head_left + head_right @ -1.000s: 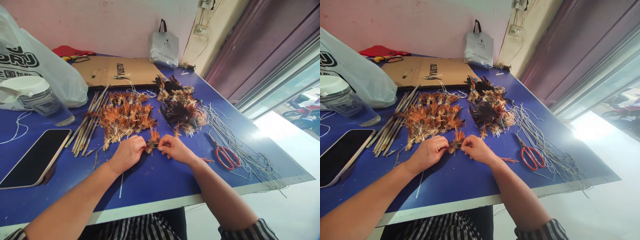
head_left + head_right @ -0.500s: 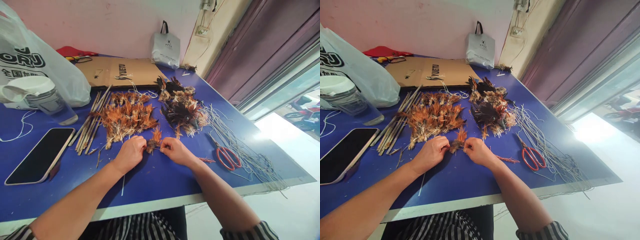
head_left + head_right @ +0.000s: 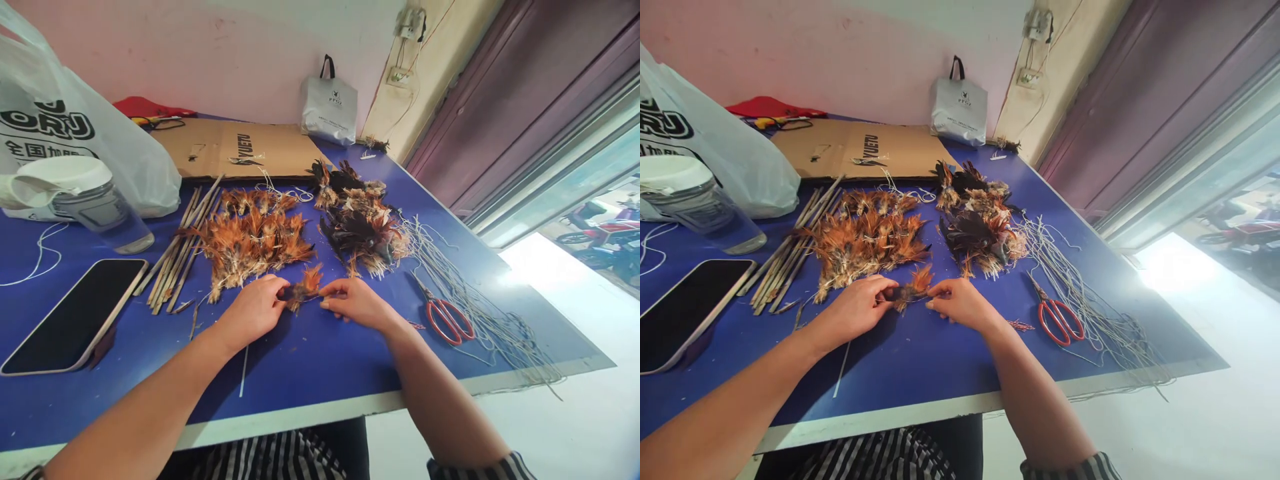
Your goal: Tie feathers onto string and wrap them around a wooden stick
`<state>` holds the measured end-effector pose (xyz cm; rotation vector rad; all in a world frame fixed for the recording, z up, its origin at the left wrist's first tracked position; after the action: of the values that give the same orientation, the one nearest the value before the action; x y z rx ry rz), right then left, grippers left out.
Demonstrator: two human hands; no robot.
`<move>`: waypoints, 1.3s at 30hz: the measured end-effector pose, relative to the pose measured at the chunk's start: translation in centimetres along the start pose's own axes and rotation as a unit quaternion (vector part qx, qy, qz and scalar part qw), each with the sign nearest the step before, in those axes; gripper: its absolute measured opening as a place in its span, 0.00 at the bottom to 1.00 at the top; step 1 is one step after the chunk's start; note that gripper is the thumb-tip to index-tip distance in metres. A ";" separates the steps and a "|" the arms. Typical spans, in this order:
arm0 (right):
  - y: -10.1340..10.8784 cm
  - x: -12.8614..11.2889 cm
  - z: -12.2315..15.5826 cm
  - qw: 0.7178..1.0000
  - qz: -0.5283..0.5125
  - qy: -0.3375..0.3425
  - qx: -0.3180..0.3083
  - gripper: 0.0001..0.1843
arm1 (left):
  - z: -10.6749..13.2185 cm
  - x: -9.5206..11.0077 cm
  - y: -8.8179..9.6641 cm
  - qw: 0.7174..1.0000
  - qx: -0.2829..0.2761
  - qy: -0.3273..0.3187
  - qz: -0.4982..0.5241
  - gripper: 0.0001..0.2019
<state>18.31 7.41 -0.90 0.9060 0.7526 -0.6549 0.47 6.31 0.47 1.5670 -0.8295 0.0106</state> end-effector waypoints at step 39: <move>5.1 -0.8 0.8 0.971 0.012 0.113 0.209 0.11 | -11.2 -1.2 8.7 0.973 0.207 0.104 -0.013 0.08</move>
<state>22.00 9.29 2.35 1.3917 0.8185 -0.7094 0.26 17.15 9.59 1.9287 -0.6673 0.3424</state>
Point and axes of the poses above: each hand's wrist, its own z-axis away from the middle knuckle, its own y-axis out of the back of the hand, x = y × z, the point moved 6 cm from there along -z, towards the middle knuckle, and after that the axes turned 7 degrees about -y, right-handed, at the moved point
